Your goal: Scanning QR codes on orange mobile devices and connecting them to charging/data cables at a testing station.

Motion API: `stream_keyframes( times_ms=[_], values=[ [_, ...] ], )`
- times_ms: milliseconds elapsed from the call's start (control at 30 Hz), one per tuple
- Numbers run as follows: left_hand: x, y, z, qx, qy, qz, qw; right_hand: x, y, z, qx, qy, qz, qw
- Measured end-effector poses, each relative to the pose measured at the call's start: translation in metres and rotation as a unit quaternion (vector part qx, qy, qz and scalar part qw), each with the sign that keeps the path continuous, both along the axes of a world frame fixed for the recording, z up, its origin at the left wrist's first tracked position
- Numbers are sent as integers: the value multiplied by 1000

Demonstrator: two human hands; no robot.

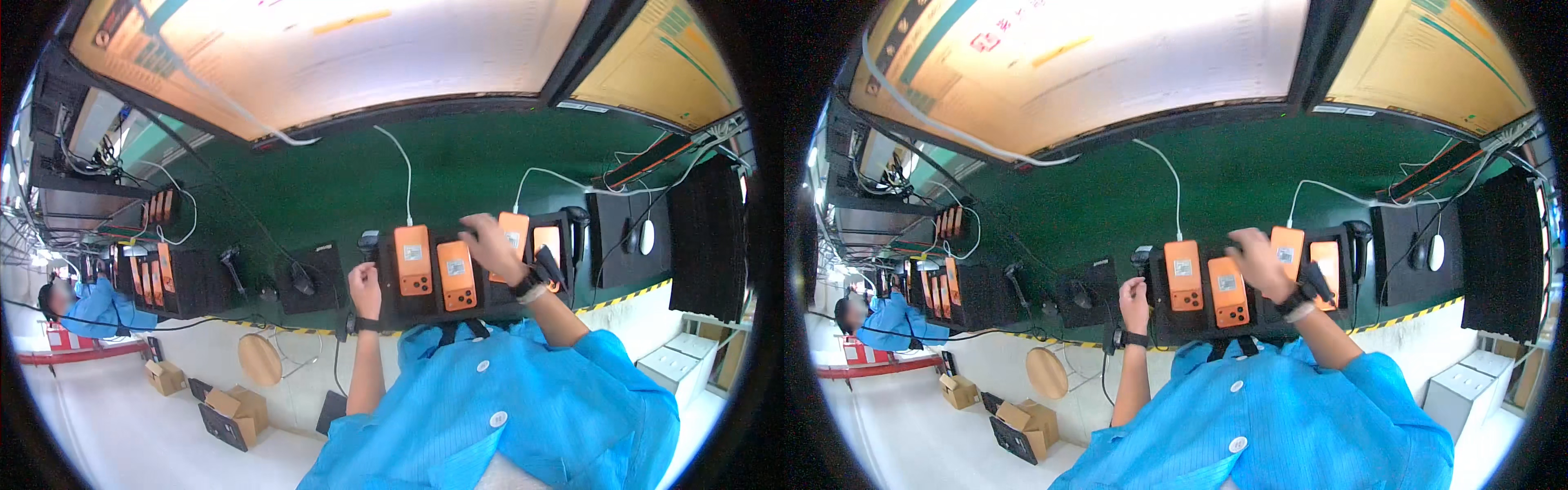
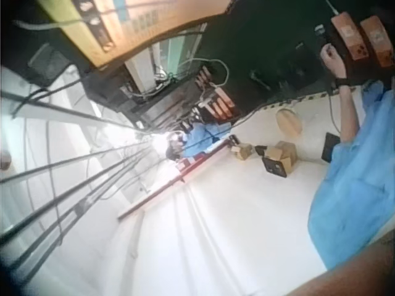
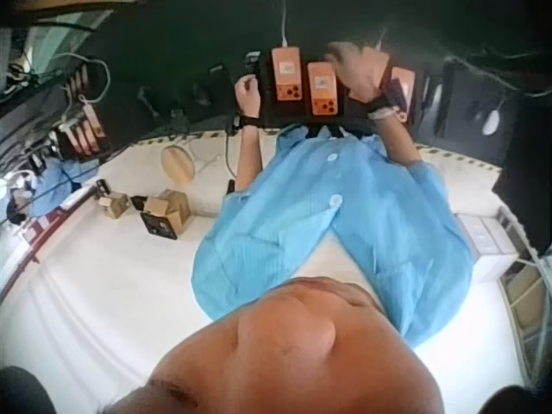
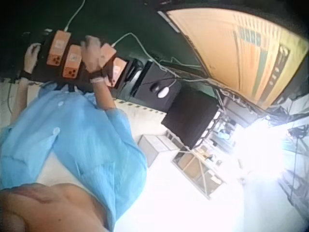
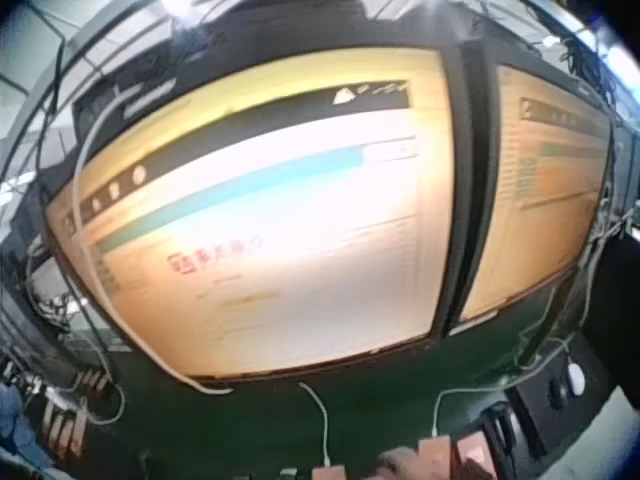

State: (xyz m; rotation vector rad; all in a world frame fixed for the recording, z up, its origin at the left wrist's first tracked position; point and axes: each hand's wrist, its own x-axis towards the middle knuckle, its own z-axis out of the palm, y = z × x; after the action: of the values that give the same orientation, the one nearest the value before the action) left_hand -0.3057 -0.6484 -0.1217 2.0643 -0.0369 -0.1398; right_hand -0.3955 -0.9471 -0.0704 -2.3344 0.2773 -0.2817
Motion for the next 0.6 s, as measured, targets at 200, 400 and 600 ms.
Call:
stream_keyframes(
  times_ms=[200, 400, 600],
  values=[
    [16, 27, -44, 179, 11, -33, 983, 91, 77, -25, 17, 41, -49, 998],
    [48, 12, -67, 36, 186, -74, 979, 95, 97, -17, 179, 138, -103, 969],
    [58, 9, -63, -7, 167, -100, 981, 80, 127, -5, 170, 67, -132, 974]
  ],
)
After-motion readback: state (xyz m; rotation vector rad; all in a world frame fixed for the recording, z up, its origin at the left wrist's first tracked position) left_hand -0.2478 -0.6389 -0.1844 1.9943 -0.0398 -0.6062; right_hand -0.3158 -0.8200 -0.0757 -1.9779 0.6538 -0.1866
